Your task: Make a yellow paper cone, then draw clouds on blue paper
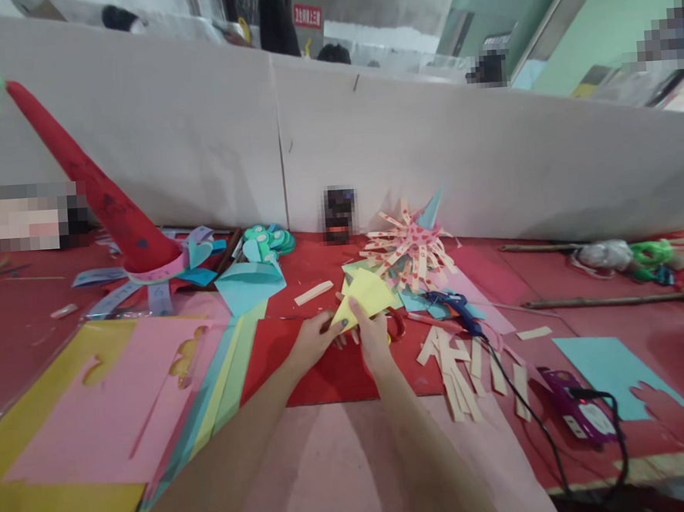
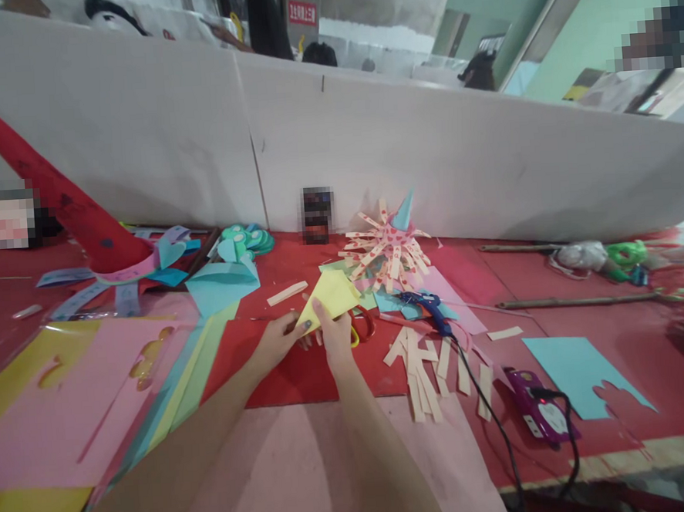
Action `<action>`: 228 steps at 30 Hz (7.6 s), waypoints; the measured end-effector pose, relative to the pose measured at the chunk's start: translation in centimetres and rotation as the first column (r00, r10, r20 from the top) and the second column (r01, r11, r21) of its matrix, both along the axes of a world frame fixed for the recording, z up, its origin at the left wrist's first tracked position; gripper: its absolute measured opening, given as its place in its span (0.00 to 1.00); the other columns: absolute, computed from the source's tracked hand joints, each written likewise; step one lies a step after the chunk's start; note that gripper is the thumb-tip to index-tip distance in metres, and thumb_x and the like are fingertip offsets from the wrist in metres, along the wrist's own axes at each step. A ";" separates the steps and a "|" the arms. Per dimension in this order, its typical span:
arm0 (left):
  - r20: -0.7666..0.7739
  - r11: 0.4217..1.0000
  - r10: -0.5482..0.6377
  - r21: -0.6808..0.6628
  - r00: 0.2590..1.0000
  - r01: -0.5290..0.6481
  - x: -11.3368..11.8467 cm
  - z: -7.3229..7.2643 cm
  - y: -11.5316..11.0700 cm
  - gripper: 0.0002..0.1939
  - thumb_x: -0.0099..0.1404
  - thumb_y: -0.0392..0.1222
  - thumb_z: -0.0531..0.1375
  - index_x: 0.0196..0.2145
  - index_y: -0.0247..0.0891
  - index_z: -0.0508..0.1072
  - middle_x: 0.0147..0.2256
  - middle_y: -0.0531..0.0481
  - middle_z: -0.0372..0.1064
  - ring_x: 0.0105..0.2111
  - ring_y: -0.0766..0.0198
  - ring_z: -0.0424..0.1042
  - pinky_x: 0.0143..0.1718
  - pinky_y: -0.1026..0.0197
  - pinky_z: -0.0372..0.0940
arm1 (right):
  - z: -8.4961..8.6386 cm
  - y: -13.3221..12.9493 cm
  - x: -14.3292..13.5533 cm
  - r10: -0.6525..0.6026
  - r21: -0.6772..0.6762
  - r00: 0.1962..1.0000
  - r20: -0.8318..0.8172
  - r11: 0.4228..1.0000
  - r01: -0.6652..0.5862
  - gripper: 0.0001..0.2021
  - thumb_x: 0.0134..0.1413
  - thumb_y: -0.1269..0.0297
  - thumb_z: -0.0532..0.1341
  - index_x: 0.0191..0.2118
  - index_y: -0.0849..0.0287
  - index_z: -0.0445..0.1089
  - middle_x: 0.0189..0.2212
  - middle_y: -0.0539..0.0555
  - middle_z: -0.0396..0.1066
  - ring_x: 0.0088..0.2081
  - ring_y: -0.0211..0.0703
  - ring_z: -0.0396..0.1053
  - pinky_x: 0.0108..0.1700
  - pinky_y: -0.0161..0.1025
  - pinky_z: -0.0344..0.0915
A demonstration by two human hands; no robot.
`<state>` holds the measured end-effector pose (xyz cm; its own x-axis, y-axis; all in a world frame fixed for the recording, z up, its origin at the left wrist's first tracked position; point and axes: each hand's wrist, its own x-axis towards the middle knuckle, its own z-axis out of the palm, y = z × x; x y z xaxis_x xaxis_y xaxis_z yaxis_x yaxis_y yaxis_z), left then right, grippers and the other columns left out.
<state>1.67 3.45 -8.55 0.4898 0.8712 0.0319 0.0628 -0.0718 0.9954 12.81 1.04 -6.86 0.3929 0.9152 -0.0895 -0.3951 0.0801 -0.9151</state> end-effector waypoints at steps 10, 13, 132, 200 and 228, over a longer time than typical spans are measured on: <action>-0.011 1.000 0.012 -0.019 1.000 -0.013 0.0 0.5 0.0 0.14 0.56 0.52 0.56 0.26 0.36 0.64 0.16 0.56 0.66 0.17 0.67 0.67 0.22 0.65 0.62 | -0.2 0.3 0.7 -0.092 -0.002 0.993 -0.072 0.996 0.092 0.14 0.37 0.58 0.65 0.25 0.60 0.63 0.15 0.41 0.56 0.12 0.24 0.44 0.12 0.27 0.41; 0.046 0.998 -0.007 -0.068 0.999 0.010 0.1 0.4 0.1 0.16 0.56 0.54 0.55 0.27 0.36 0.64 0.16 0.55 0.67 0.17 0.66 0.67 0.21 0.64 0.63 | -0.2 0.2 0.6 -0.079 -0.018 0.992 -0.095 0.997 0.078 0.15 0.36 0.57 0.65 0.28 0.61 0.65 0.17 0.42 0.59 0.13 0.24 0.45 0.12 0.27 0.42; 0.461 0.830 0.558 -0.306 0.690 -0.466 4.8 2.8 1.9 0.20 0.52 0.48 0.61 0.41 0.34 0.72 0.36 0.45 0.73 0.40 0.58 0.71 0.41 0.60 0.65 | 0.4 0.3 1.5 -0.251 -0.020 0.912 -0.324 0.966 0.258 0.11 0.38 0.58 0.65 0.26 0.57 0.65 0.28 0.46 0.71 0.29 0.32 0.69 0.28 0.28 0.64; 0.328 0.824 0.520 -0.437 0.789 -0.361 2.6 2.4 2.2 0.20 0.46 0.45 0.66 0.37 0.33 0.72 0.39 0.40 0.72 0.37 0.55 0.73 0.38 0.54 0.69 | 0.3 0.2 1.8 -0.176 -0.022 0.977 0.118 0.983 0.180 0.14 0.38 0.55 0.64 0.19 0.60 0.62 0.16 0.43 0.54 0.20 0.30 0.52 0.24 0.30 0.51; 0.232 0.869 0.339 -0.449 0.912 -0.209 0.9 3.5 2.9 0.19 0.44 0.42 0.67 0.35 0.30 0.73 0.38 0.39 0.73 0.35 0.53 0.73 0.36 0.54 0.70 | 0.3 0.0 1.3 -0.119 -0.051 0.976 0.181 0.990 0.130 0.11 0.40 0.56 0.63 0.23 0.60 0.67 0.18 0.44 0.58 0.22 0.31 0.53 0.26 0.31 0.52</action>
<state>2.55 6.33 -5.04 0.2534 0.9344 -0.2502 -0.2803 0.3185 0.9055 14.08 1.05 -6.57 0.5179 0.8530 -0.0638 -0.2171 0.0590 -0.9744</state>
